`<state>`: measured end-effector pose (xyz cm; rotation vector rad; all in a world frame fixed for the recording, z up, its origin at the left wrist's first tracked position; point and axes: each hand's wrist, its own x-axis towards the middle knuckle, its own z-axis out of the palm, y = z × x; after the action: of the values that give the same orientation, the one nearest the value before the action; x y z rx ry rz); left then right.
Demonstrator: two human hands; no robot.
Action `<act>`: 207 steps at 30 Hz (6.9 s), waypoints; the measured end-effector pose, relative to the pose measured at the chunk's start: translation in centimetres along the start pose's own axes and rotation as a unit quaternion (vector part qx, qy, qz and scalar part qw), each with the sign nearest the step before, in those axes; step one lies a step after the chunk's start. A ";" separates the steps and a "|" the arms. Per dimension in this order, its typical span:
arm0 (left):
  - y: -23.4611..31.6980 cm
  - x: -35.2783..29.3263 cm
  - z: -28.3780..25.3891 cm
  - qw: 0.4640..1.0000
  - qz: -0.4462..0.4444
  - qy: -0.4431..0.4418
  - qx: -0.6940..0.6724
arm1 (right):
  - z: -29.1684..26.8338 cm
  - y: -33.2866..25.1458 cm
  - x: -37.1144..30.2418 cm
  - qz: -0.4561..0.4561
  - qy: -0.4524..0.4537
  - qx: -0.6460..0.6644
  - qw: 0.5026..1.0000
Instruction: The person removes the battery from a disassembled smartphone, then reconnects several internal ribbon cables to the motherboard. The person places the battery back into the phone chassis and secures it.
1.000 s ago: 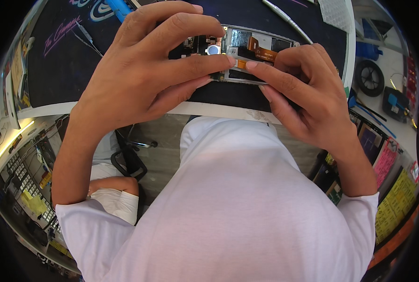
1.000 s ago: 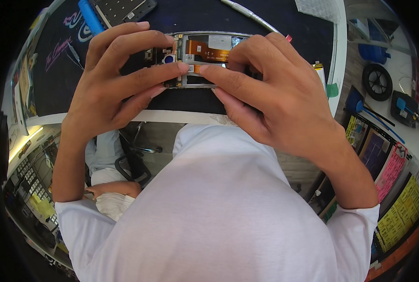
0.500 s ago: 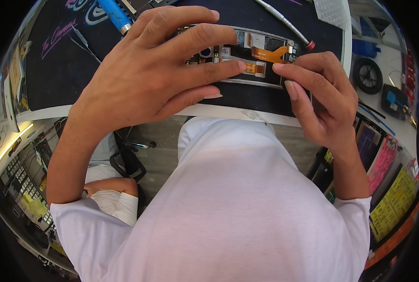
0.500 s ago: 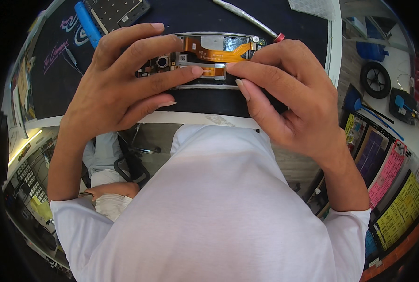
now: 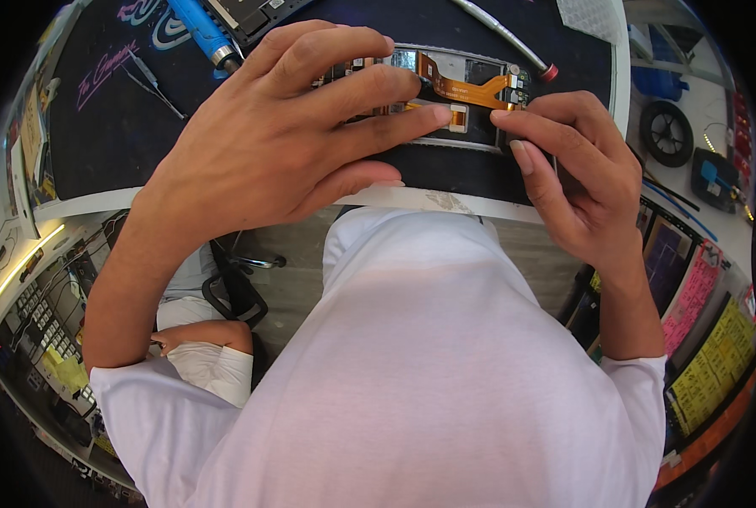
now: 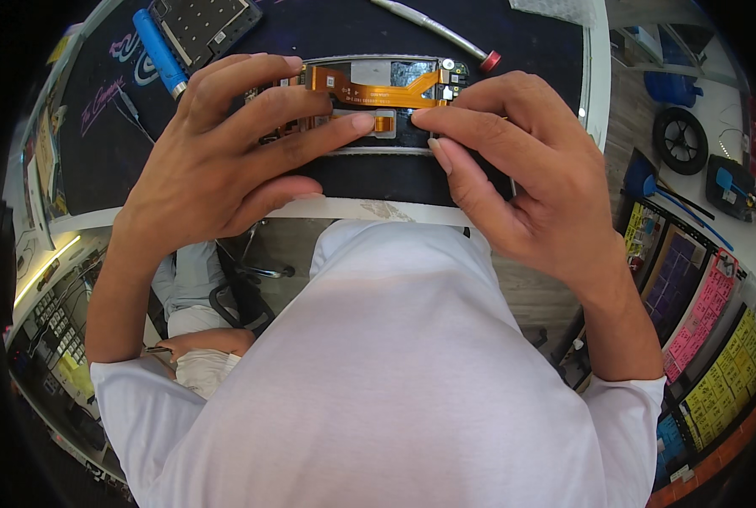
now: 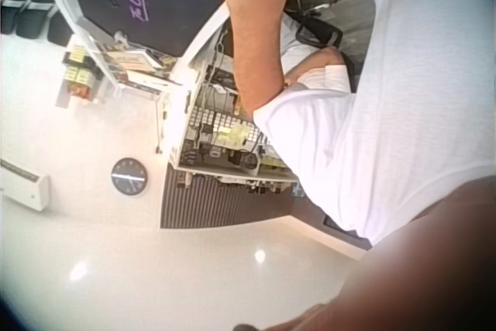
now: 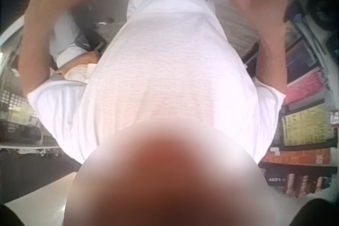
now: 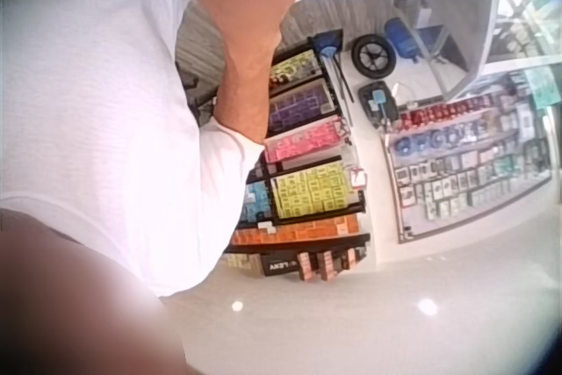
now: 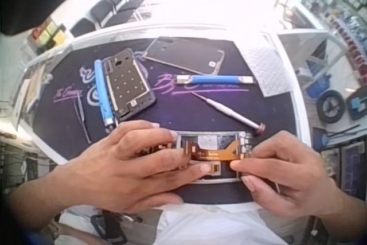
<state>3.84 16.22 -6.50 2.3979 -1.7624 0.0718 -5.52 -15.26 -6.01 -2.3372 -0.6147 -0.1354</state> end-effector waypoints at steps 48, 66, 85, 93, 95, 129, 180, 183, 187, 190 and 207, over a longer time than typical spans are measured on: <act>1.5 0.8 -0.3 0.998 -0.026 -0.011 0.057 | -0.1 -0.5 0.8 -0.029 -0.056 -0.052 0.997; 1.5 -0.1 0.0 0.999 -0.045 -0.006 -0.008 | -0.1 -0.7 1.1 -0.044 -0.075 -0.108 0.990; 1.2 -1.1 -1.1 0.988 -0.138 0.032 -0.062 | -6.8 0.3 -2.0 0.234 0.025 -0.087 0.968; 2.4 -2.2 -0.8 0.950 -0.258 0.156 -0.079 | -3.9 -4.1 -4.9 0.356 0.053 -0.158 0.919; 2.8 -2.0 -0.6 0.942 -0.269 0.180 -0.089 | -3.5 -3.9 -4.8 0.408 0.041 -0.149 0.900; 5.2 3.1 1.0 0.942 -0.198 0.189 -0.196 | -3.7 0.1 2.8 0.208 0.107 0.561 0.794; 6.0 -2.1 2.7 0.925 -0.324 0.196 -0.026 | -2.7 3.3 15.4 0.151 -0.399 0.180 0.887; 5.6 -2.3 2.7 0.928 -0.322 0.185 -0.018 | -2.5 3.1 15.3 0.145 -0.397 0.169 0.891; 5.4 -2.3 2.7 0.930 -0.316 0.187 -0.022 | -2.3 3.0 15.3 0.176 -0.407 0.169 0.880; 5.3 -2.2 2.7 0.930 -0.312 0.190 -0.029 | -2.2 3.2 15.3 0.146 -0.403 0.152 0.891; 5.1 -2.3 2.7 0.933 -0.306 0.188 -0.037 | -2.5 2.5 15.7 0.178 -0.417 0.126 0.883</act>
<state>-1.83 16.46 -8.94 2.5422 -0.8010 0.3483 9.64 -12.39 -1.53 -2.1313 -0.5285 1.1034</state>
